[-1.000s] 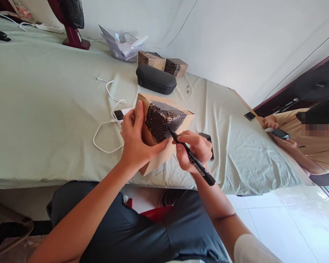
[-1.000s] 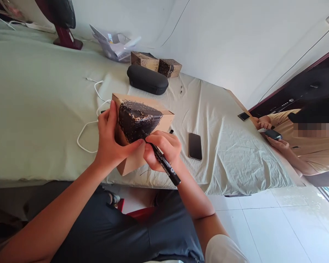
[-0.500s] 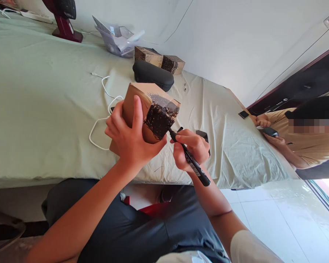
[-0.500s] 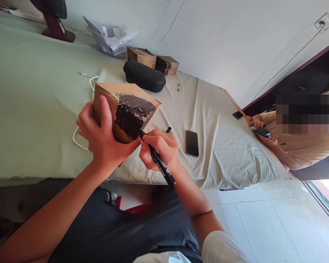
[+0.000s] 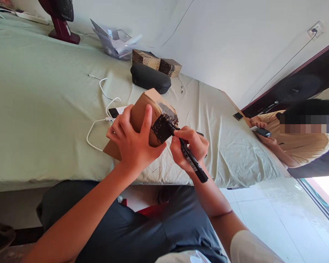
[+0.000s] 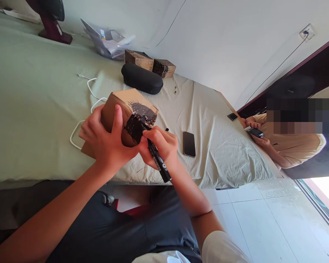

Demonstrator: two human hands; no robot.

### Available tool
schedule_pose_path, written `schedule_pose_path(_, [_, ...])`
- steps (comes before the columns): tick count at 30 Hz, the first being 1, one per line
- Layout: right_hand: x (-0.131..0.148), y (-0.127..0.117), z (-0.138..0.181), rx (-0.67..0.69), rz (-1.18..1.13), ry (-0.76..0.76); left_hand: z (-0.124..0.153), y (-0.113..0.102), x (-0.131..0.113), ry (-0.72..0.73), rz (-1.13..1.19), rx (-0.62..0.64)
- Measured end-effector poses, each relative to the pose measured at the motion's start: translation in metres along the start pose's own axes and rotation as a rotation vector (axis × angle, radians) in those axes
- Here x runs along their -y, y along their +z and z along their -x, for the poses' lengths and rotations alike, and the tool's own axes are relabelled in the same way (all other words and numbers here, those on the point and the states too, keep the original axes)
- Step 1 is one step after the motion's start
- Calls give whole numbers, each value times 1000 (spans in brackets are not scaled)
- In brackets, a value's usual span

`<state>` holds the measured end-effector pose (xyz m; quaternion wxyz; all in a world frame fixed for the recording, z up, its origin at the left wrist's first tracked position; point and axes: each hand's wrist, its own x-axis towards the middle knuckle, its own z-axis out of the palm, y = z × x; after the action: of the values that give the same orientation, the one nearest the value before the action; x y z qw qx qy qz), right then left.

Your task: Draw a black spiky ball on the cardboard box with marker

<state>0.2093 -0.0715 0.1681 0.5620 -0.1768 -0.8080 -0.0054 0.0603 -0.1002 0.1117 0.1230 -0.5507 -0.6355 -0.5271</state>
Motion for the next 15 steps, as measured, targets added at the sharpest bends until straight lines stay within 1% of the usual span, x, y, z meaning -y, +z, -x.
schedule_pose_path(3, [-1, -3, 0, -8, 5, 5, 0, 0, -2, -17, 26, 37])
schedule_pose_path(5, [-2, -5, 0, -46, -20, 13, 0, -1, -3, -30, 31, 53])
schedule_pose_path(8, [-5, -12, -3, -88, -113, 91, 0, -3, -4, -11, 10, 53])
schedule_pose_path(12, [-9, -21, -12, -13, -206, 230, 0, -3, -1, 63, -54, 17])
schedule_pose_path(15, [-10, -24, -15, 21, -256, 309, 0, -3, 1, 91, -70, 22])
